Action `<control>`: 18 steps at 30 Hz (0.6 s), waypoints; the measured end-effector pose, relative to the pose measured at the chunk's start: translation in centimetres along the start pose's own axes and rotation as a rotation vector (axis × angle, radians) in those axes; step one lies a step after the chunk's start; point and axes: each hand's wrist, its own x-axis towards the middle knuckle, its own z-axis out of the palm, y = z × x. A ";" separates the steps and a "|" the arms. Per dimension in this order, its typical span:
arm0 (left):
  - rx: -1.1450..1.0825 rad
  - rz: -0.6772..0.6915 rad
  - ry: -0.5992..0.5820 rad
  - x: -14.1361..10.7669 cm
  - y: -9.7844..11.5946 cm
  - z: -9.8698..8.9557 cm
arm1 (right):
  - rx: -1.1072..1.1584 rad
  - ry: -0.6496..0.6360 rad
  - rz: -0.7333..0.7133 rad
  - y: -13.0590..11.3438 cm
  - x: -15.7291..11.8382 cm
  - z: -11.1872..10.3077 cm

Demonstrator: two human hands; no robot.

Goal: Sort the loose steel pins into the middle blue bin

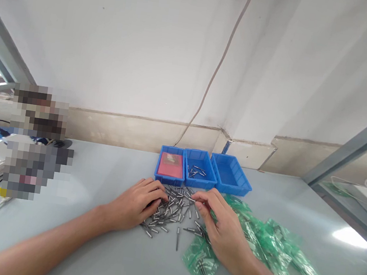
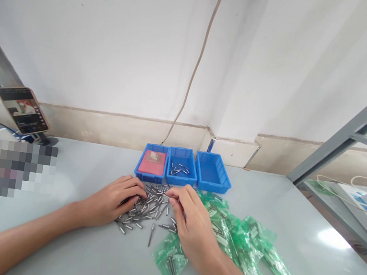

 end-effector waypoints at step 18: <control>0.000 -0.004 -0.004 0.1 0.1 0.0 | 0.017 0.001 -0.005 0.0 0.0 0.0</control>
